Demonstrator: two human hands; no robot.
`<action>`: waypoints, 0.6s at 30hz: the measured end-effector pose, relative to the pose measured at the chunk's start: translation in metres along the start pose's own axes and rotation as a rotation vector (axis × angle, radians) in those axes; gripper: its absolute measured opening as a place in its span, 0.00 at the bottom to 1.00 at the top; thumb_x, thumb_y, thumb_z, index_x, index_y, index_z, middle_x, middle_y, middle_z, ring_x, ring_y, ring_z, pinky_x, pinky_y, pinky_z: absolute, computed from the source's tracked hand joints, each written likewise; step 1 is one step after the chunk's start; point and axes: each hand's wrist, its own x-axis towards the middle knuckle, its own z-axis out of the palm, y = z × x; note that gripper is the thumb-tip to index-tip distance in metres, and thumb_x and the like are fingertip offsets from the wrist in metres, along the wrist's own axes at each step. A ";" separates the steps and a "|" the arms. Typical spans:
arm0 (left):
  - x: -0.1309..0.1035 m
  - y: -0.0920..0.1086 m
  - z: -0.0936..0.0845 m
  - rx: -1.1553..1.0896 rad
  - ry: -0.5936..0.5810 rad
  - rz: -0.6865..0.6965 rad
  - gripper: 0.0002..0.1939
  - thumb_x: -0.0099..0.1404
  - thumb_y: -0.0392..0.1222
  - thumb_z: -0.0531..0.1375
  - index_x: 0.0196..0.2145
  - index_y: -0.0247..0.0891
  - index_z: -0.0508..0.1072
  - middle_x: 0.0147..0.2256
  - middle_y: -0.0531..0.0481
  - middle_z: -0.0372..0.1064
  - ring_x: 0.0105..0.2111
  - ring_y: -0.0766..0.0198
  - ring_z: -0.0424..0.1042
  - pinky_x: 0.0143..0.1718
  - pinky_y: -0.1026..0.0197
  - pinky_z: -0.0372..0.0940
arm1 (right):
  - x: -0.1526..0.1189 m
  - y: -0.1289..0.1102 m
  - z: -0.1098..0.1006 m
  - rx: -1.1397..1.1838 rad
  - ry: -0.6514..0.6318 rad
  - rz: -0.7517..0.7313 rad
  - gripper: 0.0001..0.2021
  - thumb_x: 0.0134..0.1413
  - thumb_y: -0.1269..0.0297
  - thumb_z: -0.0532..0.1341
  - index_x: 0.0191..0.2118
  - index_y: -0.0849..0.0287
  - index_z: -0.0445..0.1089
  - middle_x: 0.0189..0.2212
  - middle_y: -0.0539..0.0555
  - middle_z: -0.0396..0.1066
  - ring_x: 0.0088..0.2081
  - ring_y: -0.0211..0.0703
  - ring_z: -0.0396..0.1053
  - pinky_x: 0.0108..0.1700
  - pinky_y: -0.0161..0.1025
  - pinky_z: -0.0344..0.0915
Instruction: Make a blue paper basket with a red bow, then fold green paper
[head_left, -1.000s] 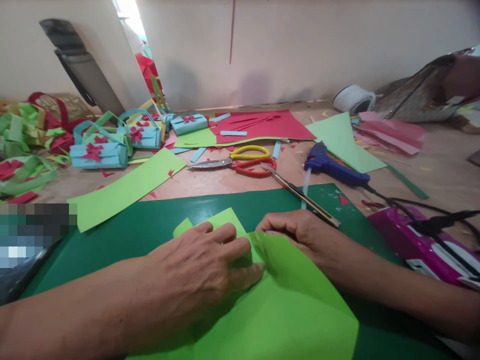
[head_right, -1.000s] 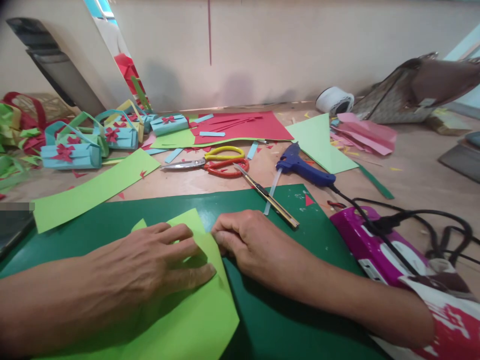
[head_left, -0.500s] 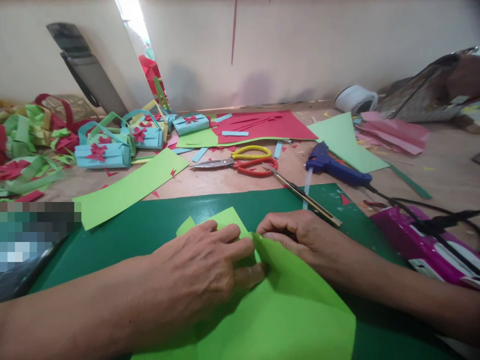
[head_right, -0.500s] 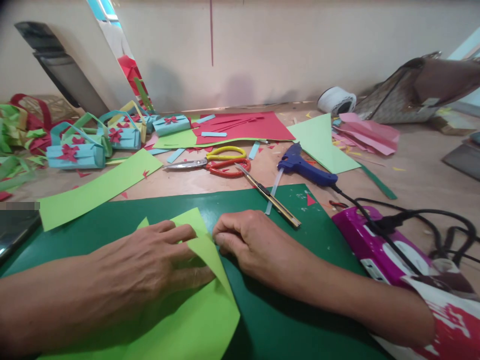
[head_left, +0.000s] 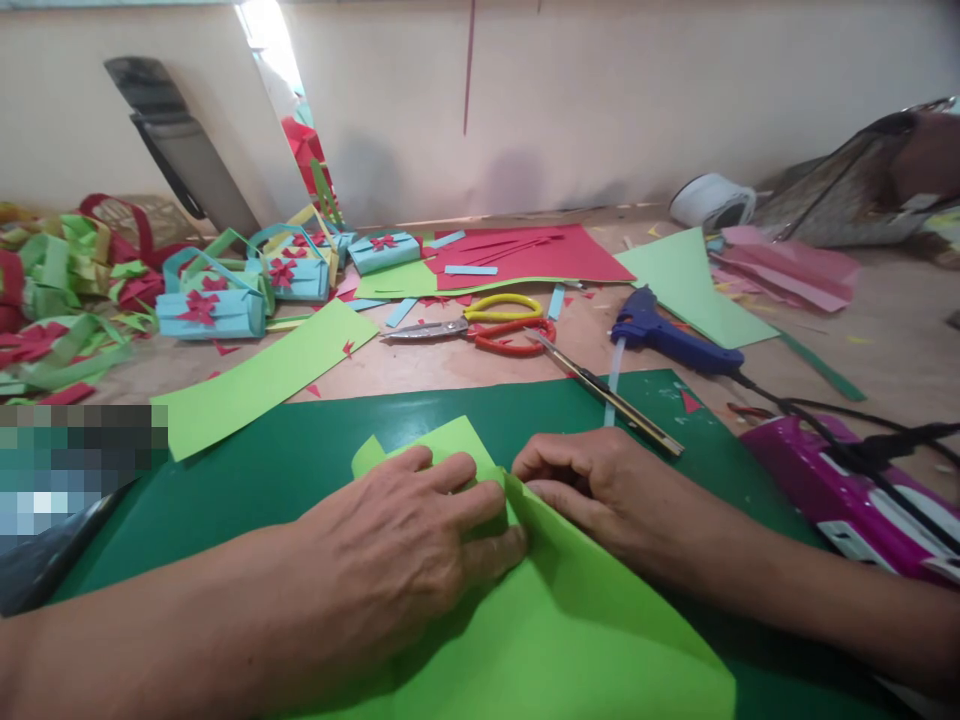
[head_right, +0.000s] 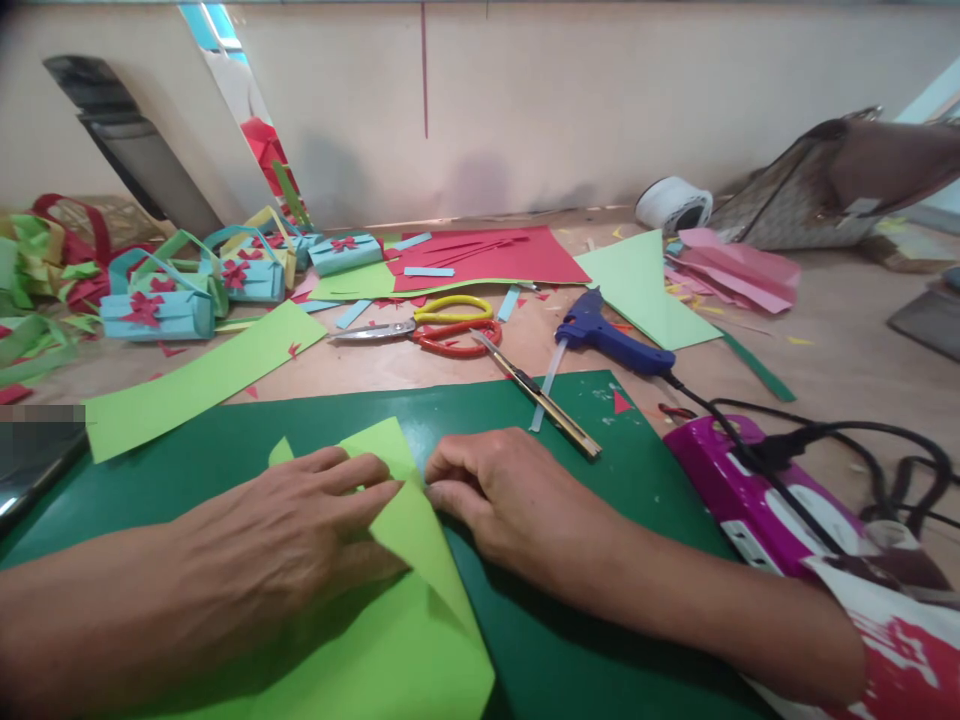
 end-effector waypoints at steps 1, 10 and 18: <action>-0.001 0.000 -0.001 0.001 0.001 -0.002 0.11 0.65 0.35 0.55 0.46 0.42 0.67 0.38 0.50 0.67 0.36 0.60 0.64 0.39 0.58 0.60 | 0.000 0.000 0.000 -0.003 -0.004 0.001 0.09 0.58 0.67 0.54 0.30 0.58 0.68 0.25 0.46 0.68 0.27 0.35 0.63 0.28 0.33 0.55; -0.006 -0.004 0.000 -0.008 -0.053 -0.084 0.11 0.67 0.36 0.53 0.46 0.44 0.68 0.41 0.50 0.64 0.40 0.58 0.63 0.42 0.55 0.60 | 0.000 -0.001 -0.001 -0.013 0.014 -0.063 0.08 0.55 0.71 0.54 0.26 0.59 0.64 0.23 0.46 0.65 0.25 0.35 0.60 0.27 0.32 0.54; -0.011 -0.014 0.010 0.057 -0.003 -0.102 0.12 0.67 0.39 0.54 0.48 0.46 0.68 0.42 0.47 0.64 0.39 0.57 0.63 0.41 0.53 0.56 | -0.002 0.001 0.003 -0.087 0.034 -0.094 0.09 0.57 0.70 0.54 0.27 0.59 0.66 0.23 0.47 0.66 0.26 0.35 0.61 0.28 0.32 0.53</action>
